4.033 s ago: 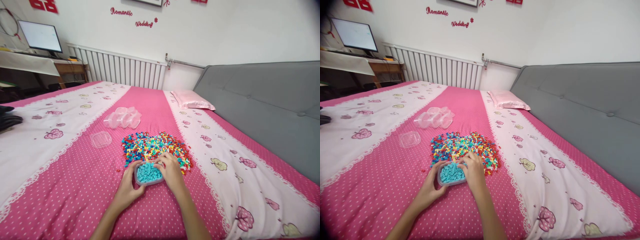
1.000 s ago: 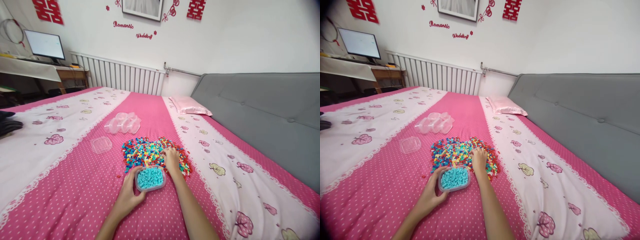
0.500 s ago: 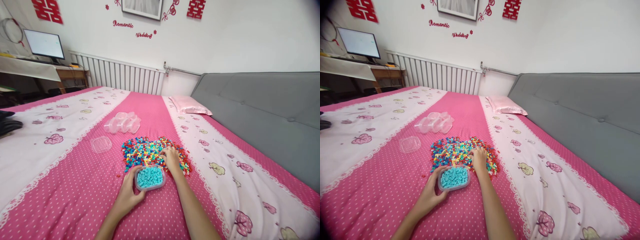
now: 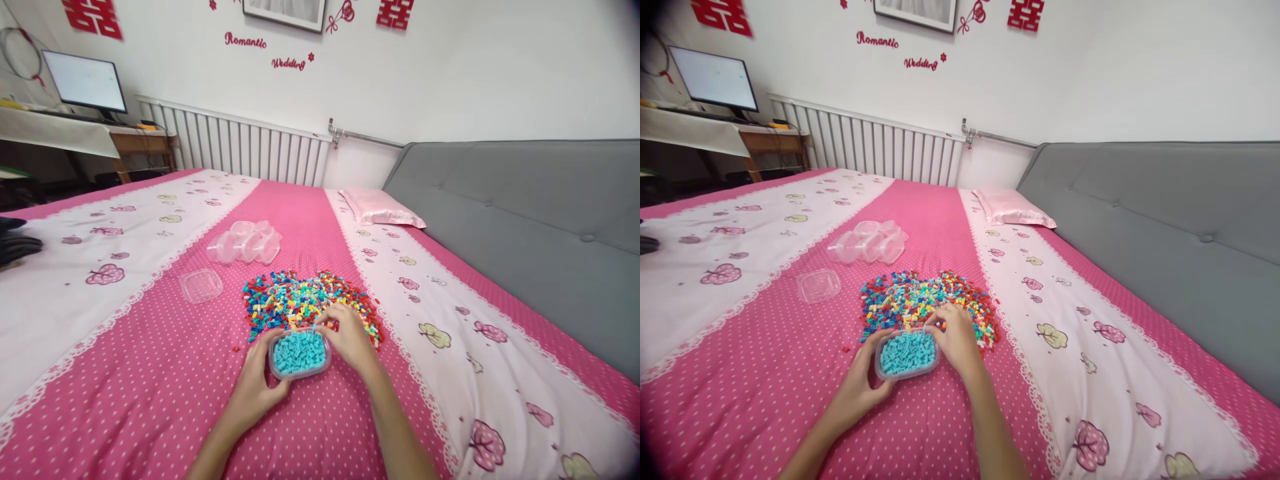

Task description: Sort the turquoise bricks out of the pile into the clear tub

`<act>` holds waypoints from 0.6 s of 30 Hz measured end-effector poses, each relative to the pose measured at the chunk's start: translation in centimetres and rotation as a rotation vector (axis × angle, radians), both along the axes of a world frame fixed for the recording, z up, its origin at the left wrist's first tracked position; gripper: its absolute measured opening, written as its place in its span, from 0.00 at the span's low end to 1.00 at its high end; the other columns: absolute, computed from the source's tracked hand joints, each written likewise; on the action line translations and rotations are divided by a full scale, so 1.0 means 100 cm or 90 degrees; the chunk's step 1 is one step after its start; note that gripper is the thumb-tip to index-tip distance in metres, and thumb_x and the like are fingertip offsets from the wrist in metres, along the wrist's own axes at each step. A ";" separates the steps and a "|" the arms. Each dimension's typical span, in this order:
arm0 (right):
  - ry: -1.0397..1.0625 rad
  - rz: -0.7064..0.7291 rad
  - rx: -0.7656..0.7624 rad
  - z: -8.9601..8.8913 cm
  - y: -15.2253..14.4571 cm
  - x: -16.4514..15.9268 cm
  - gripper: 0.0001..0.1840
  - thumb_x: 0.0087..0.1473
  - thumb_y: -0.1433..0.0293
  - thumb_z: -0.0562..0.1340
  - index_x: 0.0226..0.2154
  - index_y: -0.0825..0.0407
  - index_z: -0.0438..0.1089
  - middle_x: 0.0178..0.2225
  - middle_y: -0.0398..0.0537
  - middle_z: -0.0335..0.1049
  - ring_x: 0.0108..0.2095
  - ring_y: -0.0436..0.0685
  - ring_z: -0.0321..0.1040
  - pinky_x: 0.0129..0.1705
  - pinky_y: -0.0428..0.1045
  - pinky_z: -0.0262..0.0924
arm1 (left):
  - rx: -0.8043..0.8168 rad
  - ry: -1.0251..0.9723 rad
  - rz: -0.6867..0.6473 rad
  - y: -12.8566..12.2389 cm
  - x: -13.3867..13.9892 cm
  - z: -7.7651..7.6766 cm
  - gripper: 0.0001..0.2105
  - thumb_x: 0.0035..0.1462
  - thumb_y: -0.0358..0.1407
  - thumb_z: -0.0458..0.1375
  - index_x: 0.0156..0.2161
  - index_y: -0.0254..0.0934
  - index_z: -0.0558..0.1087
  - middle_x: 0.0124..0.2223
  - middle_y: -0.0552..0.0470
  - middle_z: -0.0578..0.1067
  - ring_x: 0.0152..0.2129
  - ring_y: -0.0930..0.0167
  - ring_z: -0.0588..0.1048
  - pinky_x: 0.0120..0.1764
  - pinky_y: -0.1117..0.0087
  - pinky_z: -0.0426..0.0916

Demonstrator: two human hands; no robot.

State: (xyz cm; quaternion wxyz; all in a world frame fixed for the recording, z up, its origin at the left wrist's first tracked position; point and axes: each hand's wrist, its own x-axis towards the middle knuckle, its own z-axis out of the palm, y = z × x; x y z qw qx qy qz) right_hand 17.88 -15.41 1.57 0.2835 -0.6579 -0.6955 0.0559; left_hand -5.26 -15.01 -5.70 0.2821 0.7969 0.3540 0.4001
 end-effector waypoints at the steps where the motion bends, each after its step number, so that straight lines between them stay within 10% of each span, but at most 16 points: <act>1: 0.005 0.007 -0.004 0.001 -0.008 -0.003 0.03 0.55 0.71 0.70 0.32 0.46 0.78 0.37 0.44 0.77 0.43 0.57 0.72 0.49 0.50 0.59 | 0.001 -0.003 -0.001 0.000 0.000 0.000 0.31 0.54 0.31 0.58 0.63 0.42 0.58 0.62 0.42 0.66 0.59 0.56 0.68 0.61 0.51 0.64; 18: -0.008 0.020 -0.043 0.006 -0.027 -0.025 0.06 0.54 0.73 0.71 0.32 0.45 0.78 0.38 0.43 0.74 0.46 0.58 0.68 0.51 0.52 0.52 | -0.007 -0.010 0.005 0.000 0.000 -0.001 0.32 0.53 0.30 0.59 0.63 0.41 0.59 0.62 0.41 0.67 0.59 0.56 0.68 0.61 0.51 0.64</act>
